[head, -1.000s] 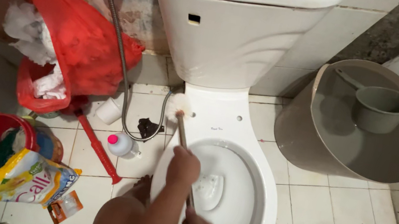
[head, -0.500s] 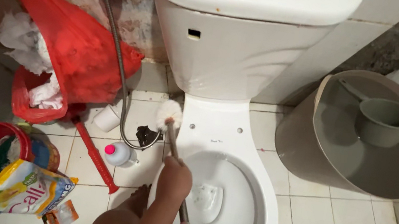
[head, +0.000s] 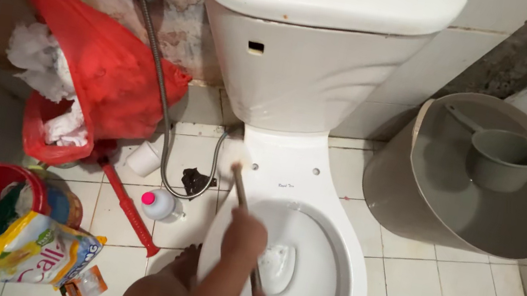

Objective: The person cleans a toilet bowl using a toilet brush and cleaning agents. They scrub the interior of the bowl, add liquid cleaner and powdered detergent, and rinse the bowl with a handheld bidet sprayer.

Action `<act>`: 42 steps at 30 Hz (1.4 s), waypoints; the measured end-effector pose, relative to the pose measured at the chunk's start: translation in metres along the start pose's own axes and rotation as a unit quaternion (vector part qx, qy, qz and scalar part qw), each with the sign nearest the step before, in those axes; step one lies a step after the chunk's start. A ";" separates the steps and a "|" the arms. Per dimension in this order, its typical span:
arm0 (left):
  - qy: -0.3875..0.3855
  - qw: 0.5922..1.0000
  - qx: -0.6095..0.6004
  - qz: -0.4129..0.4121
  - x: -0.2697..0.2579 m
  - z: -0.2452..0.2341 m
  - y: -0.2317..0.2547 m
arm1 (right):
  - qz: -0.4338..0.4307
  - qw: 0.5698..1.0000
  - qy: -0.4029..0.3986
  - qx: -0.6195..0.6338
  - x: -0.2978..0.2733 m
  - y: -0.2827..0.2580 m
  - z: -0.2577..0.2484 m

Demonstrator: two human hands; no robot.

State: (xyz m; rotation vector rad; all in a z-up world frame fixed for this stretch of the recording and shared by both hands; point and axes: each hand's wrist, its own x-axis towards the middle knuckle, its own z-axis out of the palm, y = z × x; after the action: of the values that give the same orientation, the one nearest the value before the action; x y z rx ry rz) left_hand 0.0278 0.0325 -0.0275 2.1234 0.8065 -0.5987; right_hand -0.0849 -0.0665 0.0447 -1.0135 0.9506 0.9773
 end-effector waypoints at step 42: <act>-0.164 0.908 -0.356 -0.151 -0.134 0.073 -0.069 | -0.038 0.998 -0.003 0.042 -0.099 0.108 -0.057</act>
State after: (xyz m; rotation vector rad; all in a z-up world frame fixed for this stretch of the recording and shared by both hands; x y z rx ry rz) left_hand -0.1246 -0.0376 -0.0197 1.2049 0.9787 -0.6690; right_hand -0.2237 -0.1154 0.0993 -0.9684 0.9336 0.8702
